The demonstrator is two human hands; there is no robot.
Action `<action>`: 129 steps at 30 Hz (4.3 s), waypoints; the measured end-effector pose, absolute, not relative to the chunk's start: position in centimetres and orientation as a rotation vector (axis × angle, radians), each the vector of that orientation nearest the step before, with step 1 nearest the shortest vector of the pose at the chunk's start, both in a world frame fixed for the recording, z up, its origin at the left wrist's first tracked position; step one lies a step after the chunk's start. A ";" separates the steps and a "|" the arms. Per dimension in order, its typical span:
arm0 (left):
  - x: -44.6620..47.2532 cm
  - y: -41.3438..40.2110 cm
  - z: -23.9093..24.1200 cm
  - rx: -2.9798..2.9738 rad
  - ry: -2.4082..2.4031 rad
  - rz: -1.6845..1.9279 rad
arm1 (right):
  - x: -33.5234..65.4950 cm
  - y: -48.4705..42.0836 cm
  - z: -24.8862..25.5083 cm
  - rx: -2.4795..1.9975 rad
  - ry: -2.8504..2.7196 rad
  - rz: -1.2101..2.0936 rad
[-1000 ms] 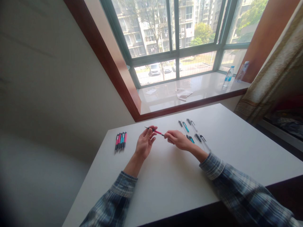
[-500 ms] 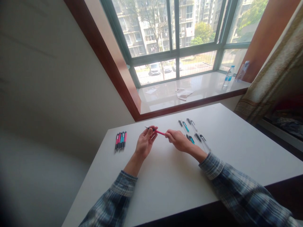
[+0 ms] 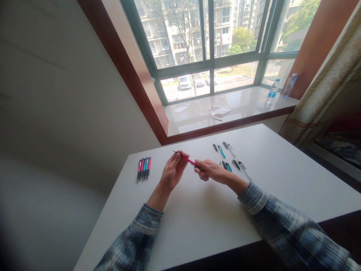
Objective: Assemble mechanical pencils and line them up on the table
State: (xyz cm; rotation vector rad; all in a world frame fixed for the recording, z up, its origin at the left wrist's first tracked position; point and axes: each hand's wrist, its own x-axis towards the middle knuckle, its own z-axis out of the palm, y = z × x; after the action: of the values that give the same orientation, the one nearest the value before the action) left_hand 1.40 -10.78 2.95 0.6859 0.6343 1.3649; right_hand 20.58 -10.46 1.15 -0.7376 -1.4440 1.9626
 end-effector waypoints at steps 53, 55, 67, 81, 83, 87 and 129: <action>1.7 -12.1 2.3 2.435 1.409 1.218 | 21.6 -9.2 2.1 -0.578 -0.277 2.036; 1.9 -12.2 2.2 2.447 1.388 1.157 | 21.6 -9.3 2.1 -0.563 -0.244 2.059; -6.1 -10.0 3.6 2.292 1.811 1.028 | 22.0 -9.0 2.5 -0.715 -0.325 1.982; -12.0 -9.7 2.5 2.144 2.398 0.634 | 21.6 -9.5 2.0 -0.774 -0.497 1.991; -12.1 -9.7 2.5 2.154 2.428 0.576 | 21.6 -9.6 2.0 -0.770 -0.511 1.987; -12.1 -9.8 2.7 2.185 2.474 0.503 | 21.5 -9.7 2.1 -0.770 -0.534 1.989; -9.6 -10.0 2.5 2.313 2.216 0.698 | 30.1 -0.4 0.2 -1.115 -2.005 0.660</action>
State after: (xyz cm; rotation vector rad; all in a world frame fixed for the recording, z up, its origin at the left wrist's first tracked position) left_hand -9.58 -10.03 2.46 2.3126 2.2158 0.6975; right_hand 30.06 -0.44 0.24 -1.1147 -2.0052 0.6602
